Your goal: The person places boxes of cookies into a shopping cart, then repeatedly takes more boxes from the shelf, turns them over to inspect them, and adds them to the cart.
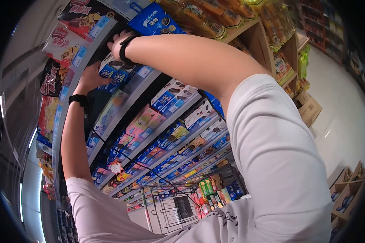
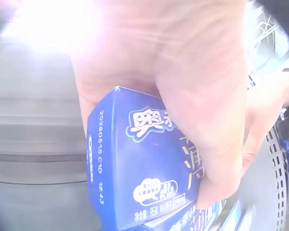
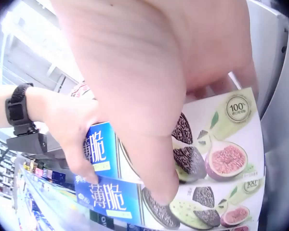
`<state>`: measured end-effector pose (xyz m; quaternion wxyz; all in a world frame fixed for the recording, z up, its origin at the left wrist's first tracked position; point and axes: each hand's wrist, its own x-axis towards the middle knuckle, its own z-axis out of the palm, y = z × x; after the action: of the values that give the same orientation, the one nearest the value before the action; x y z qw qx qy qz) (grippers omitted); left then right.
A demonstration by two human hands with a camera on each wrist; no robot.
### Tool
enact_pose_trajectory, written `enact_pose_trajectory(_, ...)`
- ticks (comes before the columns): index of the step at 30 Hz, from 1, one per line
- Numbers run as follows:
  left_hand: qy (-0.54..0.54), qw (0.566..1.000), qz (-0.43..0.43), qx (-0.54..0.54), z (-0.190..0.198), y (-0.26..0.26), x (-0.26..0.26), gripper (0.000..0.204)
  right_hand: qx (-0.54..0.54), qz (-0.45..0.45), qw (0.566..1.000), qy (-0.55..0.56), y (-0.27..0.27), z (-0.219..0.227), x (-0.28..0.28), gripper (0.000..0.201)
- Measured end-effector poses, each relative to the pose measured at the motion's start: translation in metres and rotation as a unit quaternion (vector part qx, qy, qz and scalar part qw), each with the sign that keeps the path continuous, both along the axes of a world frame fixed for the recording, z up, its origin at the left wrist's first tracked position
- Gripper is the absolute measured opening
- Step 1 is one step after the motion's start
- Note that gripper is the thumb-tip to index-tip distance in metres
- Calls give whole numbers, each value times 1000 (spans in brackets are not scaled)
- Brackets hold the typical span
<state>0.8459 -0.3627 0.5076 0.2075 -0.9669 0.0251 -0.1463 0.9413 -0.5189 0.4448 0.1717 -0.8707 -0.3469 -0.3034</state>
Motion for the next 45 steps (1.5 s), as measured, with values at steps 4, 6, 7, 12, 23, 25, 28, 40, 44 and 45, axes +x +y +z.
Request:
enact_pose_trajectory(4,-45,998,-6,36,-4,2,-28,62,157,85,979,-101,-16,-42,-26,90)
enact_pose_trajectory(6,-105,992,36,58,-10,-10,-54,59,214,117,963,-115,-26,-62,-42,96)
enact_pose_trajectory(7,-110,991,45,55,-13,-14,-69,59,232,133,957,-115,-32,-72,-50,97)
enact_pose_trajectory(12,-159,985,43,57,-36,-30,-153,54,266,287,920,-36,-56,-106,-75,108)
enact_pose_trajectory(23,133,835,147,-514,-232,-27,-312,55,201,546,636,508,-53,-282,-189,95)
enact_pose_trajectory(25,158,778,186,-578,-286,-23,-343,57,147,555,616,539,-46,-332,-208,85)
enact_pose_trajectory(28,203,727,233,-613,-346,-31,-384,53,62,513,611,600,-46,-383,-236,76)
enact_pose_trajectory(40,245,508,357,-744,-429,-85,-456,50,52,428,543,720,-60,-487,-328,55)
enact_pose_trajectory(44,258,481,353,-760,-439,-80,-473,48,21,368,484,794,-72,-491,-345,56)
enact_pose_trajectory(45,256,476,351,-765,-442,-74,-481,48,15,366,484,794,-72,-491,-351,56)
